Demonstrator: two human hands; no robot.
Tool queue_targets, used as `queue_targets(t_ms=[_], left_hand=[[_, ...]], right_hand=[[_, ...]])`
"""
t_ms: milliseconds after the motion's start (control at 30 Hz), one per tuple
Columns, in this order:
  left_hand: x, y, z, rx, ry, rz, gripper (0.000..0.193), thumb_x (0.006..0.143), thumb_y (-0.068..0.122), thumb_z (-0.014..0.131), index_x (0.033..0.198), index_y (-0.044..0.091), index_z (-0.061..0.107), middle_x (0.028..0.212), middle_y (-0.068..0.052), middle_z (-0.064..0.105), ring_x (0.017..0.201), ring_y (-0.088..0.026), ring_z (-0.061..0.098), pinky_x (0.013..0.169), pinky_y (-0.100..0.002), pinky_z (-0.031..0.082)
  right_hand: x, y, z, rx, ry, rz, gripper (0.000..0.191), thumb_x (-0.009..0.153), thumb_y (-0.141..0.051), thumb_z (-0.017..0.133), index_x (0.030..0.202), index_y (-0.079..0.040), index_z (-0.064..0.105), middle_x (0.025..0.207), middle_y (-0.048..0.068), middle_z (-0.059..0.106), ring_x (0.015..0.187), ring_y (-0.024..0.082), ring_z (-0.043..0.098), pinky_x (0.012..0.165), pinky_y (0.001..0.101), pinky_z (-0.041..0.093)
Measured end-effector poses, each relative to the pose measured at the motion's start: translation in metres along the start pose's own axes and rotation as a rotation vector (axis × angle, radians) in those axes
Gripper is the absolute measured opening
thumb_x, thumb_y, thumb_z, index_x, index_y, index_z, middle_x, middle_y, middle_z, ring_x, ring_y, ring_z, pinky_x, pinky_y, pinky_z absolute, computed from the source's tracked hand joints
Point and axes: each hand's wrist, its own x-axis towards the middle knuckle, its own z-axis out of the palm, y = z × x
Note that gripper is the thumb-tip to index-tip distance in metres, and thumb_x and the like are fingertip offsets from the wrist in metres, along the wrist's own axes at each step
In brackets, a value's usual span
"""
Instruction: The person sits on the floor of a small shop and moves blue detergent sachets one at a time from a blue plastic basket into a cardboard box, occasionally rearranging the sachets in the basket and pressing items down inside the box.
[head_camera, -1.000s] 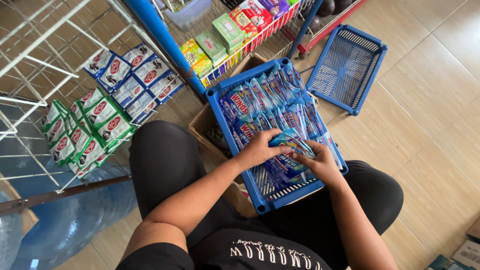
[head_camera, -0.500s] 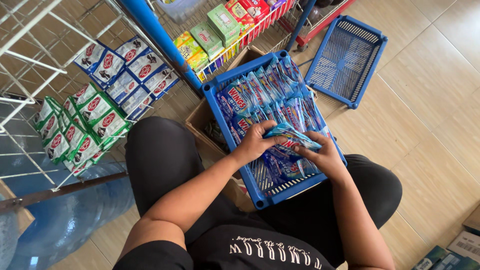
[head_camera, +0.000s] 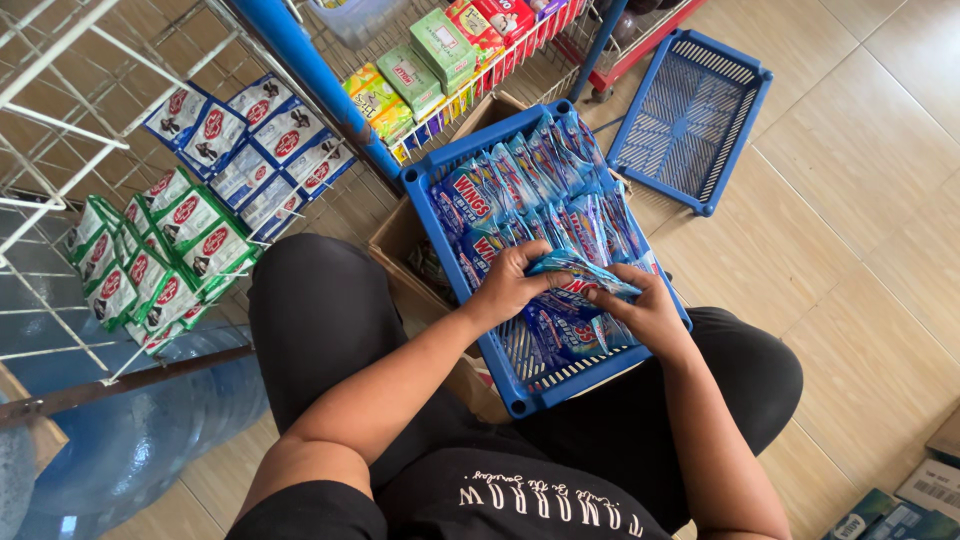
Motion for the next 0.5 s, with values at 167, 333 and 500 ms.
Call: queue_targets(t_ms=[167, 333, 500], left_hand=[[-0.0001, -0.001, -0.0002, 0.029, 0.018, 0.004, 0.014, 0.093, 0.018, 0.081, 0.093, 0.009, 0.07, 0.082, 0.006, 0.063, 0.08, -0.002, 0.054, 0.073, -0.025, 0.048], [0.0005, 0.0011, 0.0006, -0.002, 0.015, 0.015, 0.013, 0.093, 0.019, 0.08, 0.094, 0.009, 0.071, 0.086, 0.006, 0.066, 0.084, -0.002, 0.057, 0.077, -0.025, 0.05], [-0.0002, 0.005, 0.0009, -0.015, 0.003, -0.006, 0.013, 0.094, 0.019, 0.079, 0.095, 0.009, 0.071, 0.086, 0.005, 0.066, 0.084, -0.003, 0.058, 0.077, -0.025, 0.051]], right_hand=[[-0.0002, 0.0011, 0.0002, -0.019, 0.012, 0.011, 0.02, 0.088, -0.013, 0.079, 0.104, -0.002, 0.075, 0.089, -0.001, 0.072, 0.084, 0.006, 0.062, 0.074, 0.0247, 0.05], [0.0002, 0.0001, 0.0004, 0.01, 0.013, 0.0, 0.021, 0.088, -0.014, 0.079, 0.104, -0.001, 0.075, 0.091, 0.0, 0.073, 0.086, 0.006, 0.064, 0.076, 0.0244, 0.051], [-0.0001, -0.0028, 0.0015, 0.028, 0.023, 0.023, 0.022, 0.088, -0.014, 0.08, 0.105, -0.001, 0.075, 0.093, 0.001, 0.074, 0.088, 0.007, 0.066, 0.078, 0.0253, 0.053]])
